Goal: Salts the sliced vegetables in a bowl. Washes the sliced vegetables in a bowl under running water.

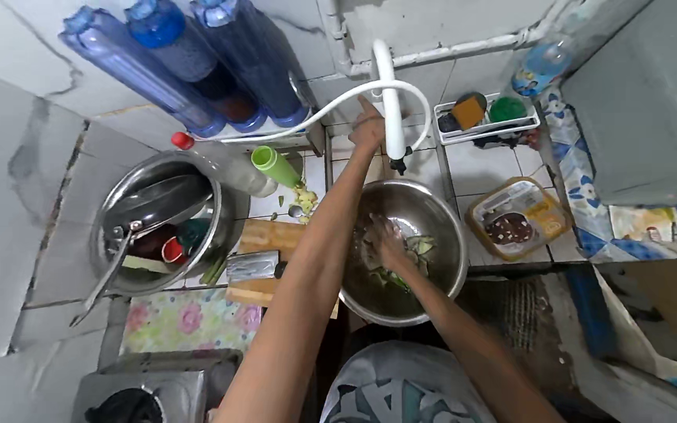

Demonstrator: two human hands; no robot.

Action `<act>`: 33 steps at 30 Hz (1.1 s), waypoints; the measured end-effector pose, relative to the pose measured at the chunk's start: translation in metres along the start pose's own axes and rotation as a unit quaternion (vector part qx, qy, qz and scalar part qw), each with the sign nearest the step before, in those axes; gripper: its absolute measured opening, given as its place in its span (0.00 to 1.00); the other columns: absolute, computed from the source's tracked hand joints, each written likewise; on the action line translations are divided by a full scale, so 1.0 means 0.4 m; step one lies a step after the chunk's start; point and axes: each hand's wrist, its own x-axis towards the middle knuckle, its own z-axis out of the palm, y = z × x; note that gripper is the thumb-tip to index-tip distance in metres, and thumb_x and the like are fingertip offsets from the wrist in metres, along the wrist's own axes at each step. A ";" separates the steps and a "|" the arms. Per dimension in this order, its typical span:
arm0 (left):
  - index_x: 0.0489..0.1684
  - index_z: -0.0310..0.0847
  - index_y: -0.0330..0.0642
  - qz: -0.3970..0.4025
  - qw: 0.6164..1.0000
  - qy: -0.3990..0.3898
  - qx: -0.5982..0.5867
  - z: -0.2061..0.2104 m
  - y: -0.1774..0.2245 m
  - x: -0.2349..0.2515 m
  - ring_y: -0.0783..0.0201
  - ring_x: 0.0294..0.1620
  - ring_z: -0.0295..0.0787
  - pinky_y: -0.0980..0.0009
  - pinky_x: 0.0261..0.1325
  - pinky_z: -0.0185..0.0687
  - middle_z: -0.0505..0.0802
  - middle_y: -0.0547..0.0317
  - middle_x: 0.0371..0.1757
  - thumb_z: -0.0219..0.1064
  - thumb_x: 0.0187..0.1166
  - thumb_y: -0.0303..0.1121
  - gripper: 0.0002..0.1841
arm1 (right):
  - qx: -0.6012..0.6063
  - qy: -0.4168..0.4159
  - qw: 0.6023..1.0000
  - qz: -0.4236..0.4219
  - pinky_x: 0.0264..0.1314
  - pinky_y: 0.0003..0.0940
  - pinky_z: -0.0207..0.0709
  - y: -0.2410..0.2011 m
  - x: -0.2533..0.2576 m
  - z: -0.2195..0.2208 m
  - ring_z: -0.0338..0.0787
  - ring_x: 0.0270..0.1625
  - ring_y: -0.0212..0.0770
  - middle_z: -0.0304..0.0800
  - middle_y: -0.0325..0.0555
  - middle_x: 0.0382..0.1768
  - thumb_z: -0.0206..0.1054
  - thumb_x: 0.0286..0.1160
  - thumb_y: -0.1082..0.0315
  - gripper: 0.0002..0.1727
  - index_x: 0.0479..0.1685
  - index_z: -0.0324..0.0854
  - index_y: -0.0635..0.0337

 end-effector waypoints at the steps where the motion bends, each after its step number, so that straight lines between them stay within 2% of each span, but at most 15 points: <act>1: 0.95 0.43 0.41 0.005 1.000 0.010 -0.005 0.012 0.004 0.016 0.36 0.71 0.83 0.30 0.68 0.75 0.87 0.35 0.69 0.72 0.64 0.70 0.62 | -0.003 -0.003 1.000 -0.011 0.91 0.66 0.46 0.000 0.010 -0.003 0.54 0.94 0.59 0.55 0.49 0.94 0.62 0.82 0.52 0.34 0.88 0.68 0.50; 5: 0.91 0.53 0.37 -0.003 0.999 -0.011 0.031 0.016 0.035 0.026 0.37 0.73 0.81 0.34 0.71 0.74 0.83 0.35 0.74 0.67 0.71 0.69 0.55 | -0.032 -0.034 0.998 -0.044 0.91 0.66 0.48 0.016 0.046 -0.003 0.54 0.95 0.56 0.53 0.46 0.95 0.56 0.86 0.46 0.34 0.88 0.68 0.51; 9: 0.81 0.68 0.31 0.013 0.996 -0.011 -0.090 0.049 -0.012 0.072 0.41 0.72 0.82 0.41 0.74 0.73 0.85 0.34 0.71 0.66 0.84 0.47 0.33 | -0.034 -0.073 0.996 -0.049 0.92 0.66 0.44 0.018 0.054 -0.020 0.50 0.96 0.56 0.50 0.46 0.96 0.54 0.87 0.46 0.33 0.87 0.69 0.50; 12: 0.84 0.61 0.33 0.029 0.936 -0.067 -0.345 0.056 -0.052 0.090 0.56 0.63 0.85 0.59 0.66 0.84 0.84 0.40 0.69 0.64 0.88 0.38 0.30 | -0.039 -0.092 0.993 -0.057 0.92 0.67 0.41 0.017 0.057 -0.027 0.48 0.96 0.56 0.49 0.45 0.96 0.53 0.87 0.46 0.33 0.89 0.66 0.50; 14: 0.85 0.59 0.41 0.008 0.905 -0.112 -0.411 0.039 -0.062 0.080 0.59 0.56 0.87 0.60 0.56 0.85 0.87 0.45 0.62 0.59 0.90 0.40 0.28 | -0.039 -0.087 0.993 -0.068 0.92 0.67 0.42 0.019 0.060 -0.028 0.49 0.96 0.56 0.50 0.44 0.96 0.53 0.87 0.46 0.33 0.89 0.67 0.49; 15: 0.88 0.56 0.43 0.006 0.908 -0.128 -0.399 0.017 -0.060 0.060 0.59 0.57 0.86 0.59 0.57 0.84 0.87 0.45 0.64 0.57 0.92 0.42 0.28 | -0.038 -0.079 0.994 -0.072 0.92 0.67 0.42 0.020 0.061 -0.032 0.51 0.96 0.55 0.52 0.44 0.95 0.55 0.87 0.46 0.33 0.89 0.67 0.47; 17: 0.96 0.36 0.42 0.046 0.936 -0.148 -0.316 -0.040 -0.084 -0.018 0.60 0.72 0.82 0.62 0.72 0.78 0.78 0.42 0.80 0.52 0.93 0.44 0.37 | -0.036 -0.077 0.993 -0.077 0.91 0.69 0.43 0.023 0.059 -0.037 0.53 0.95 0.55 0.56 0.44 0.94 0.57 0.87 0.48 0.32 0.88 0.68 0.46; 19: 0.97 0.36 0.42 0.089 0.970 -0.085 -0.210 -0.078 -0.191 -0.139 0.52 0.87 0.68 0.52 0.86 0.65 0.65 0.43 0.91 0.57 0.89 0.51 0.43 | -0.042 -0.092 0.991 -0.087 0.90 0.71 0.41 0.029 0.067 -0.034 0.52 0.95 0.56 0.54 0.45 0.94 0.56 0.88 0.47 0.31 0.86 0.69 0.49; 20: 0.96 0.45 0.46 0.086 0.983 -0.019 -0.160 -0.080 -0.264 -0.229 0.48 0.90 0.61 0.46 0.87 0.60 0.59 0.47 0.94 0.58 0.86 0.55 0.42 | -0.046 -0.090 0.991 -0.092 0.90 0.72 0.42 0.032 0.072 -0.033 0.53 0.95 0.56 0.54 0.45 0.94 0.55 0.88 0.47 0.31 0.85 0.70 0.50; 22: 0.88 0.65 0.47 0.022 0.982 0.143 -0.122 -0.038 -0.406 -0.445 0.40 0.88 0.61 0.39 0.82 0.64 0.65 0.41 0.90 0.68 0.80 0.54 0.37 | -0.050 -0.085 0.990 -0.100 0.89 0.72 0.44 0.041 0.081 -0.034 0.53 0.95 0.57 0.55 0.46 0.94 0.55 0.89 0.46 0.30 0.84 0.71 0.51; 24: 0.83 0.66 0.32 -0.083 0.960 0.208 -0.170 0.045 -0.493 -0.644 0.37 0.80 0.67 0.44 0.76 0.70 0.69 0.27 0.82 0.76 0.71 0.45 0.41 | -0.053 -0.098 0.989 -0.101 0.89 0.72 0.45 0.048 0.093 -0.049 0.51 0.95 0.56 0.53 0.45 0.95 0.55 0.89 0.46 0.31 0.86 0.69 0.50; 27: 0.88 0.46 0.33 -0.253 0.890 0.083 -0.371 0.170 -0.484 -0.817 0.55 0.58 0.88 0.60 0.56 0.89 0.83 0.36 0.67 0.78 0.71 0.33 0.48 | -0.060 -0.110 0.987 -0.104 0.89 0.70 0.48 0.059 0.111 -0.062 0.49 0.96 0.55 0.51 0.45 0.95 0.55 0.89 0.47 0.30 0.85 0.71 0.51; 28: 0.92 0.40 0.40 -0.306 0.837 0.019 -0.454 0.198 -0.469 -0.826 0.52 0.51 0.92 0.57 0.49 0.92 0.85 0.35 0.65 0.75 0.77 0.33 0.48 | -0.062 -0.110 0.986 -0.110 0.88 0.70 0.49 0.064 0.116 -0.063 0.49 0.96 0.56 0.51 0.46 0.95 0.57 0.89 0.48 0.30 0.84 0.72 0.52; 30: 0.92 0.41 0.48 -0.375 0.737 -0.050 -0.560 0.234 -0.446 -0.800 0.44 0.45 0.94 0.52 0.43 0.93 0.87 0.33 0.60 0.66 0.85 0.33 0.40 | -0.056 -0.117 0.986 -0.107 0.89 0.68 0.50 0.068 0.126 -0.074 0.50 0.95 0.58 0.50 0.47 0.95 0.58 0.88 0.48 0.29 0.82 0.74 0.53; 33: 0.84 0.52 0.38 -0.388 0.708 -0.066 -0.586 0.251 -0.413 -0.761 0.47 0.35 0.94 0.57 0.32 0.93 0.88 0.35 0.50 0.57 0.86 0.24 0.27 | 0.054 -0.095 0.993 -0.043 0.87 0.61 0.61 0.073 0.123 -0.121 0.68 0.88 0.57 0.65 0.54 0.89 0.61 0.88 0.56 0.25 0.78 0.78 0.60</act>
